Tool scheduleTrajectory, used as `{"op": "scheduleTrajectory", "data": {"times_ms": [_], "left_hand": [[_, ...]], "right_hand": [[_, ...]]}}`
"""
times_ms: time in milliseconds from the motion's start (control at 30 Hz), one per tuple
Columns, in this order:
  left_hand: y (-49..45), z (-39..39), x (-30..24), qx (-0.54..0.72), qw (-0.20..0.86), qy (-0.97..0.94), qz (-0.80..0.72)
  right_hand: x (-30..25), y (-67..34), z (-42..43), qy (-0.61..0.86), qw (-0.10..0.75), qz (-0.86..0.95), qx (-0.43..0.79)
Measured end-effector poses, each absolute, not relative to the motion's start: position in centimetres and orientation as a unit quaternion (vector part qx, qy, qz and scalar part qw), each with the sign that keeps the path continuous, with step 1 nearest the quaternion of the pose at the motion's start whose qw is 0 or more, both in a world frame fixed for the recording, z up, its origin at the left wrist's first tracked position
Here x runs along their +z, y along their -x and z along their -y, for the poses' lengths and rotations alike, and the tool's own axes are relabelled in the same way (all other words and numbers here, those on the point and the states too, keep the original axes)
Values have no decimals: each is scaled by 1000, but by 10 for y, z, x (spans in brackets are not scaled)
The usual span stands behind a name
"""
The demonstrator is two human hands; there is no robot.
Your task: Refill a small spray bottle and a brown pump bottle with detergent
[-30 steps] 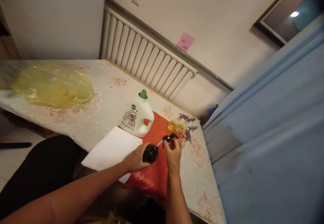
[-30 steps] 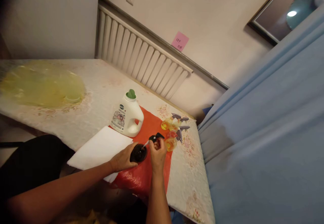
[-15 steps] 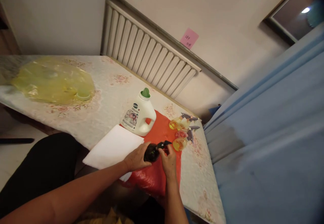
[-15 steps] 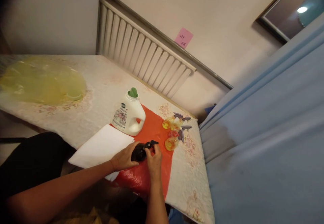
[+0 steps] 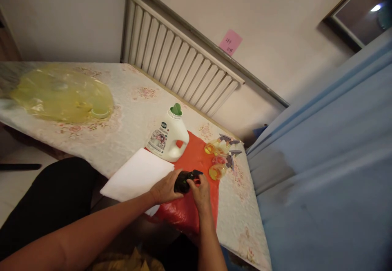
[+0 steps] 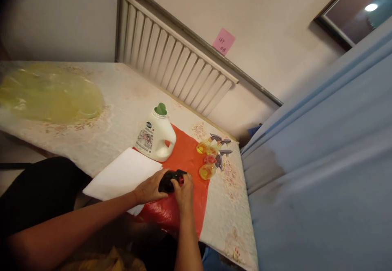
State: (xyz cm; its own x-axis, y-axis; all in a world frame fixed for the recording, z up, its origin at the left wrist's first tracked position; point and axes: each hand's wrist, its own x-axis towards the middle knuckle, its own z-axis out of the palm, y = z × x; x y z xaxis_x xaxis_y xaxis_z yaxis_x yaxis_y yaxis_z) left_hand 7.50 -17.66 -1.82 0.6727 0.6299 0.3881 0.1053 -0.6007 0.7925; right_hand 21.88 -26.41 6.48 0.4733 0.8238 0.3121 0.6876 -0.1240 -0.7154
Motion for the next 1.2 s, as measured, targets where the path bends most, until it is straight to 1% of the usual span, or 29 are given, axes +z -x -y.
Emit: {"op": "scheduleTrajectory", "data": {"times_ms": [100, 267, 400, 667, 867, 967, 1100, 1200], "left_hand": [[-76, 176, -20, 345, 389, -825, -222], [-77, 175, -23, 344, 386, -825, -228], [-76, 175, -22, 357, 376, -826, -220], [-75, 174, -20, 368, 370, -830, -198], [-76, 173, -25, 348, 374, -831, -220], [-76, 172, -28, 340, 382, -830, -224], [-75, 172, -31, 326, 389, -832, -227], [-69, 171, -31, 318, 373, -846, -207]], "right_hand": [[60, -216, 261, 763, 424, 484, 54], [48, -207, 257, 777, 458, 432, -1], [47, -200, 255, 787, 456, 415, -18], [55, -205, 261, 714, 487, 501, 36], [52, -200, 256, 778, 468, 418, 21], [45, -196, 255, 773, 483, 411, 24], [32, -195, 261, 748, 499, 429, 85], [25, -195, 266, 735, 506, 434, 121]]}}
